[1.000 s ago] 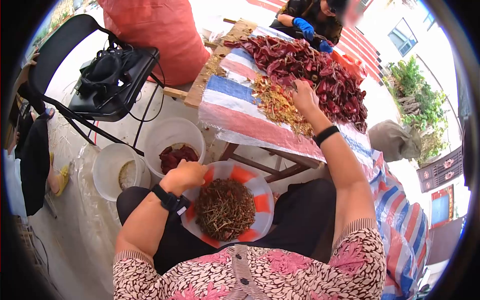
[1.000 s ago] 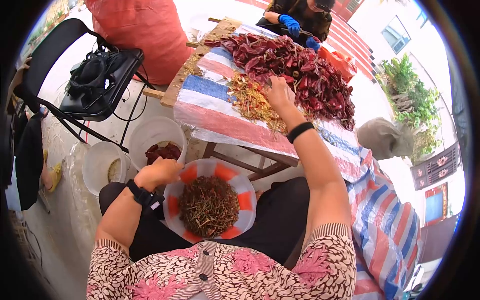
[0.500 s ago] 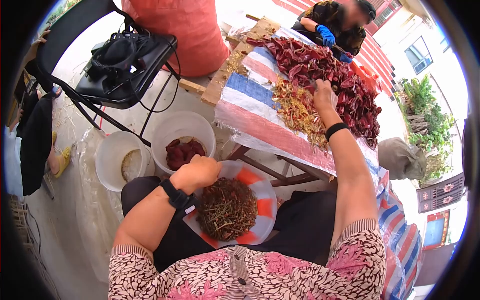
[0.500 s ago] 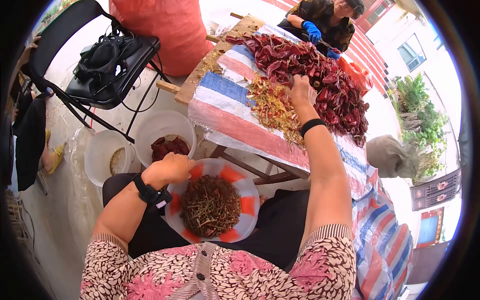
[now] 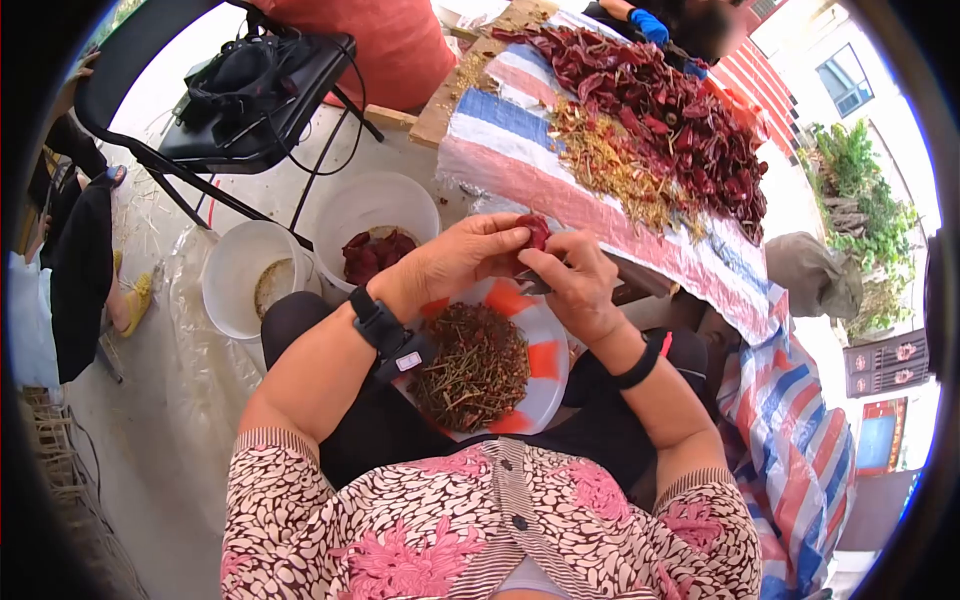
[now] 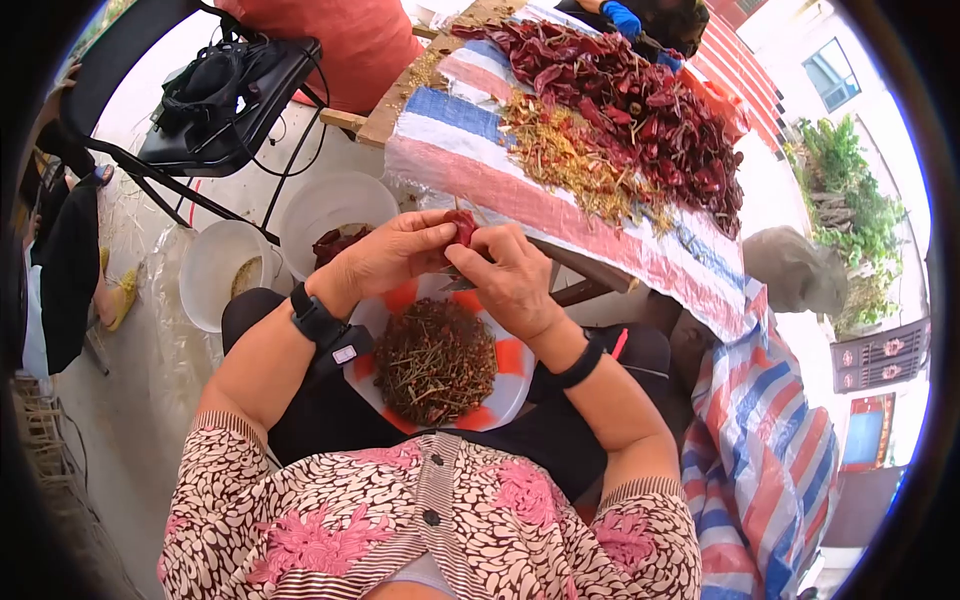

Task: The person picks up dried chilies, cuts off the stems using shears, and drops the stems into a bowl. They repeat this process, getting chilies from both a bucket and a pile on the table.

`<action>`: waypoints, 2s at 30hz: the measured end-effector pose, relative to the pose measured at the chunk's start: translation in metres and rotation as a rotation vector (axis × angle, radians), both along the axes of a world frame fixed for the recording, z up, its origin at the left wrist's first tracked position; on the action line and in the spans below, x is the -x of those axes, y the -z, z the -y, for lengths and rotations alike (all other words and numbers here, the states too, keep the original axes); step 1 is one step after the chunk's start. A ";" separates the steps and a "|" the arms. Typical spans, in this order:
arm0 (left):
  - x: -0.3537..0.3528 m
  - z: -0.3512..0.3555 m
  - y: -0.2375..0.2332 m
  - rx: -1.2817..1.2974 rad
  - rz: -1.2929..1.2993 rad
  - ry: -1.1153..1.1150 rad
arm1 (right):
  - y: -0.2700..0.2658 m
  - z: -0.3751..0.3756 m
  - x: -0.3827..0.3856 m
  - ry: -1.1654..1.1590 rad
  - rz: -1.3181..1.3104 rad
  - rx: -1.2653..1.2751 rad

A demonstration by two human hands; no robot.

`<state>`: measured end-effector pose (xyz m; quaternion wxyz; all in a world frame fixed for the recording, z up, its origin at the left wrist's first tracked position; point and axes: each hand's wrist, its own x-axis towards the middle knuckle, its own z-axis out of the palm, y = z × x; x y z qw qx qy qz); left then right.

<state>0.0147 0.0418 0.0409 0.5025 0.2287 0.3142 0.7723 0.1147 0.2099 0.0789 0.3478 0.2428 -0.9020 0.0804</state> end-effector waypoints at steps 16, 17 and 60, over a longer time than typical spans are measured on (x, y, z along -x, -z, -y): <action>-0.008 0.009 0.005 0.283 -0.509 -0.183 | 0.014 0.006 -0.043 0.243 0.985 0.874; -0.008 0.009 0.004 0.286 -0.521 -0.190 | 0.016 0.005 -0.044 0.260 0.946 0.821; -0.029 0.019 -0.012 0.123 -0.329 0.155 | 0.006 0.020 -0.066 -0.322 1.201 1.802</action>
